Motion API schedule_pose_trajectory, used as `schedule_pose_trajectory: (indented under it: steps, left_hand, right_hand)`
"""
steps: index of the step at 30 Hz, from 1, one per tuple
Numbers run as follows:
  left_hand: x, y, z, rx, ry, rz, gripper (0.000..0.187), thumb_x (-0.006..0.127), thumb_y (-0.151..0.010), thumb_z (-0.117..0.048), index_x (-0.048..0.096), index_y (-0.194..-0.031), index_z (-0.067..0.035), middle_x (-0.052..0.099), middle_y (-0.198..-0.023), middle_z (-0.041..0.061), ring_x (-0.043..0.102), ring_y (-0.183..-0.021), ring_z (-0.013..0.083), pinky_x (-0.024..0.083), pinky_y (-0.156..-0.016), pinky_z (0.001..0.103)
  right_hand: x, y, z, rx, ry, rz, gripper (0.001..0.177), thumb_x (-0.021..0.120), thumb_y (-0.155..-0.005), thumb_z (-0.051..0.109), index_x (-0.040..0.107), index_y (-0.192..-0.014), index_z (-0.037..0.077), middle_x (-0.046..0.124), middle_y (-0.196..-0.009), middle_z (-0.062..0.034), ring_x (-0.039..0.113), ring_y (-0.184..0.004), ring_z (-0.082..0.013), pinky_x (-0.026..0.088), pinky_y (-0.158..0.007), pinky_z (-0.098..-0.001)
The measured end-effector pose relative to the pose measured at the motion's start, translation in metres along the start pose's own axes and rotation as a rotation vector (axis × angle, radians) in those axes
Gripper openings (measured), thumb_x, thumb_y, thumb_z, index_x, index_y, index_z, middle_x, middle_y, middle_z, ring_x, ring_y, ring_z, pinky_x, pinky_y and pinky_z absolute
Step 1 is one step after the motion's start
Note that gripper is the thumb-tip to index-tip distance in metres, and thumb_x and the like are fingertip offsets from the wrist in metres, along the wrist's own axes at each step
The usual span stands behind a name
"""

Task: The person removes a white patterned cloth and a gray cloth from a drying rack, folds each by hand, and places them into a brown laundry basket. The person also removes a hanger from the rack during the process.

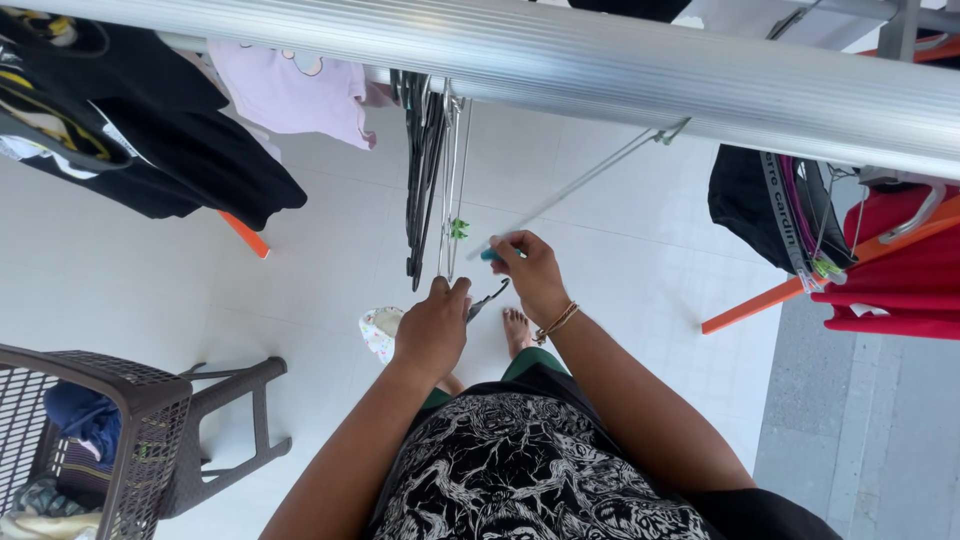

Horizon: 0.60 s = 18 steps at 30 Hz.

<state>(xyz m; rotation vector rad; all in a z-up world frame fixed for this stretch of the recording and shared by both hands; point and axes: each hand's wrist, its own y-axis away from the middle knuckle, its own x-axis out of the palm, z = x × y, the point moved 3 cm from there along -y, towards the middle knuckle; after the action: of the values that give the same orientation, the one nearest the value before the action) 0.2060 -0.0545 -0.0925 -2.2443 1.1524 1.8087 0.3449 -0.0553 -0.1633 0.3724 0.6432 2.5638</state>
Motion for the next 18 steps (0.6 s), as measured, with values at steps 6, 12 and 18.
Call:
schedule_pose_trajectory:
  steps: [6,12,18]
  left_hand:
    - [-0.001,0.003,0.0,-0.105,0.021,0.063,0.026,0.037,-0.092,-0.016,0.046,-0.115,-0.007,0.051,-0.108,0.02,0.065,-0.067,0.024,0.053,-0.053,0.029]
    - [-0.01,0.007,-0.003,-0.23,0.028,0.09,0.031,0.038,-0.092,-0.016,0.042,-0.121,-0.005,0.044,-0.116,0.023,0.065,-0.069,0.0237,0.054,-0.053,0.03]
    - [-0.024,0.011,-0.003,-0.253,0.004,0.098,0.034,0.04,-0.09,-0.012,0.04,-0.122,-0.001,0.038,-0.126,0.024,0.065,-0.071,0.0254,0.054,-0.055,0.03]
  right_hand:
    - [-0.012,-0.031,-0.039,0.037,-0.253,0.032,0.031,0.059,-0.085,0.012,0.054,-0.105,-0.011,0.057,-0.099,-0.0263,0.059,-0.094,-0.0297,0.046,-0.091,-0.0348]
    - [-0.002,-0.044,-0.034,-0.021,-0.411,0.154,0.035,0.057,-0.085,0.005,0.048,-0.115,-0.011,0.052,-0.112,-0.0237,0.051,-0.108,-0.0304,0.04,-0.097,-0.0316]
    - [0.012,-0.065,-0.036,-0.011,-0.379,0.15,0.025,0.068,-0.078,0.01,0.061,-0.096,-0.006,0.063,-0.092,-0.0214,0.063,-0.088,-0.0305,0.051,-0.081,-0.0275]
